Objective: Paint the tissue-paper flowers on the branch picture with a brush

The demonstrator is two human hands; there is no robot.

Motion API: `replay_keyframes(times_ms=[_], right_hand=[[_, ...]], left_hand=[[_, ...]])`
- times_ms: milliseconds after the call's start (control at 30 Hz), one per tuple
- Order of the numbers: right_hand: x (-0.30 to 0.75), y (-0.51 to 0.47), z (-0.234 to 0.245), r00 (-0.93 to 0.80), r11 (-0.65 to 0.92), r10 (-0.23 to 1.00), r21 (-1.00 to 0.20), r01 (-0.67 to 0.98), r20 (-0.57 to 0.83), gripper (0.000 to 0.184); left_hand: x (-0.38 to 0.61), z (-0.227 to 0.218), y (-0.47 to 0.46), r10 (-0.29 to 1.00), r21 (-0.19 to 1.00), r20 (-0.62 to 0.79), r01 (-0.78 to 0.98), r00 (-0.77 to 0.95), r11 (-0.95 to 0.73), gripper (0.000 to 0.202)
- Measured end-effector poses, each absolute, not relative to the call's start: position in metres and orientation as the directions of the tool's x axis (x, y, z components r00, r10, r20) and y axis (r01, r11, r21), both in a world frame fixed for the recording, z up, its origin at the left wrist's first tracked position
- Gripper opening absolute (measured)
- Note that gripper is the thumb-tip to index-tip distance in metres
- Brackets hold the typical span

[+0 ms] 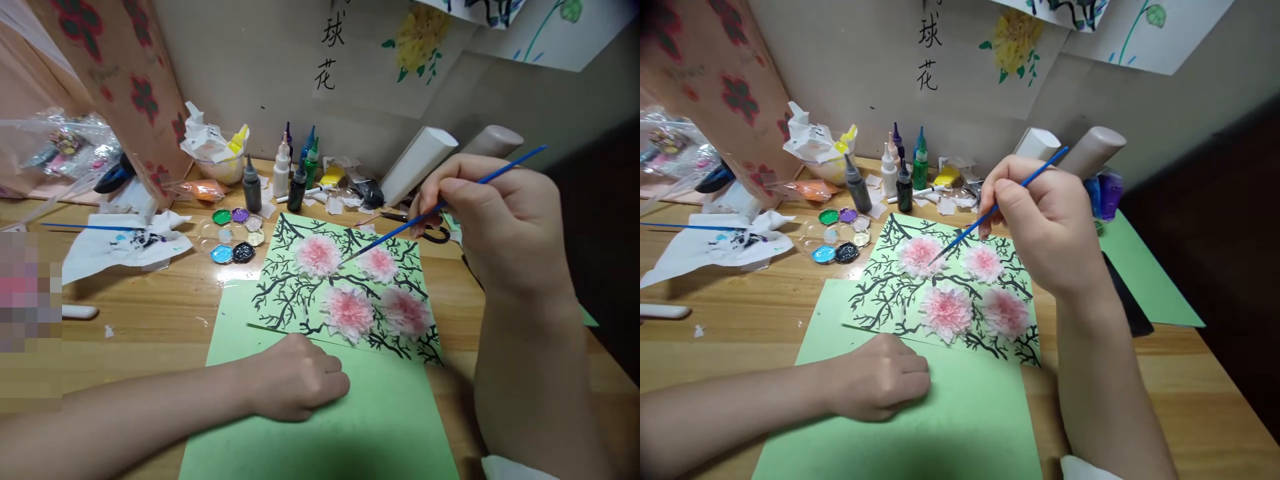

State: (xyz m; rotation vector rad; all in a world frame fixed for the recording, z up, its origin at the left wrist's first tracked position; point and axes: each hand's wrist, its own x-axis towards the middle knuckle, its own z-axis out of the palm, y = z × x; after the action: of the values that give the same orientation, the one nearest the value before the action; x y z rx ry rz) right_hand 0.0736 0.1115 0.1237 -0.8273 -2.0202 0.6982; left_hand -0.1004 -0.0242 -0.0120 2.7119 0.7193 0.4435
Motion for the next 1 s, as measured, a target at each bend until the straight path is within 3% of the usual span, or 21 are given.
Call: replay_keyframes(times_ms=[433, 1000], right_hand=[[0.057, 0.104, 0.119, -0.670, 0.652, 0.727, -0.453, 0.608, 0.148, 0.021], [0.050, 0.103, 0.113, -0.734, 0.698, 0.673, -0.410, 0.587, 0.096, 0.023]], left_hand=[[-0.099, -0.009, -0.024, 0.515, 0.333, 0.252, 0.426, 0.819, -0.841, 0.015], [-0.098, -0.008, -0.023, 0.511, 0.328, 0.265, 0.422, 0.818, -0.845, 0.015]])
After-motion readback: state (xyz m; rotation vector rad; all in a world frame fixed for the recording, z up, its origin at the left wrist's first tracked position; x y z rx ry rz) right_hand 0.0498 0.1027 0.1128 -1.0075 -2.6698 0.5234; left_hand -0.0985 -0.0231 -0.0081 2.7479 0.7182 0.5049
